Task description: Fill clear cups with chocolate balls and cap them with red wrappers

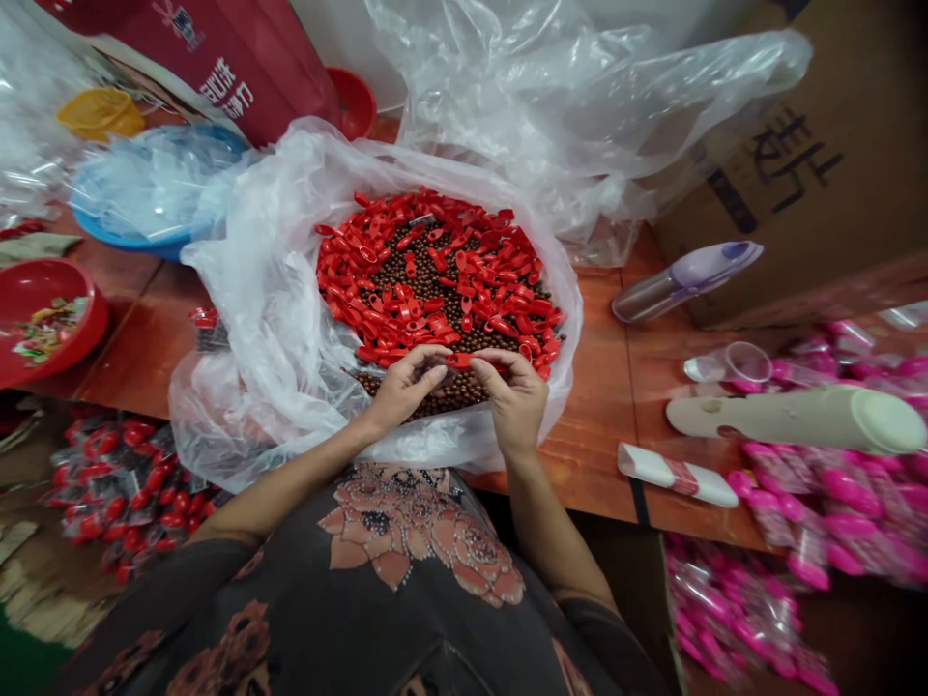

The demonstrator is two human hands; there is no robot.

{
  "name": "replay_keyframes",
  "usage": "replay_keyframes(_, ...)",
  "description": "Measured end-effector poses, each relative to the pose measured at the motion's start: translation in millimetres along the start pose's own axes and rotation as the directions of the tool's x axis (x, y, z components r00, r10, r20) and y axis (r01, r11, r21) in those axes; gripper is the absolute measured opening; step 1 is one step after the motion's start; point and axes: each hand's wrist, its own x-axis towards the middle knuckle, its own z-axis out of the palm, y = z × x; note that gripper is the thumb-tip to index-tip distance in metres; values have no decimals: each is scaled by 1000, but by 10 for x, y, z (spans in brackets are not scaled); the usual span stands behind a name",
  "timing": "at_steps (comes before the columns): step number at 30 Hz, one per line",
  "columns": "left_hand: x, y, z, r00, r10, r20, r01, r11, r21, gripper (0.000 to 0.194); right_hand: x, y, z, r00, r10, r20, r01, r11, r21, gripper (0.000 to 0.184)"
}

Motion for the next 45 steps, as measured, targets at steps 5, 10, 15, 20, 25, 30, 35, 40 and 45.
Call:
replay_keyframes(5, 2, 61, -19, 998, 31, 49, -29, 999, -44, 47, -13, -34, -38, 974, -139, 178, 159, 982, -101, 18)
replay_keyframes(10, -19, 90, -88, 993, 76, 88, -90, 982, 166, 50, 20, 0, -125, 927, -196, 320, 257, 953, -160, 27)
replay_keyframes(15, 0, 63, -107, 970, 208, 129, -242, 891, 383, 46, -23, 0, -146, 913, -244, 326, 305, 940, -153, 29)
replay_keyframes(20, 45, -33, -139, 927, 290, 237, -370, 807, 460, 51, -105, 6, -143, 926, -253, 280, 301, 943, -143, 28)
replay_keyframes(25, 79, -130, -166, 872, 325, 365, -479, 721, 502, 60, -143, 56, -204, 845, -432, 316, 510, 829, -230, 38)
replay_keyframes(30, 20, -215, -151, 861, 315, 399, -494, 703, 511, 63, -166, 86, -291, 733, -532, 425, 663, 698, -271, 52)
replay_keyframes(35, -62, -147, -177, 819, 341, 462, -560, 655, 508, 58, -203, 102, -378, 669, -586, 457, 722, 657, -215, 61)
replay_keyframes(40, -103, -45, -169, 763, 397, 510, -641, 563, 521, 56, -230, 119, -427, 638, -617, 461, 754, 623, -209, 58)
replay_keyframes(45, -129, 2, -144, 749, 419, 513, -659, 552, 511, 53, -245, 104, -414, 613, -642, 461, 777, 595, -204, 58)
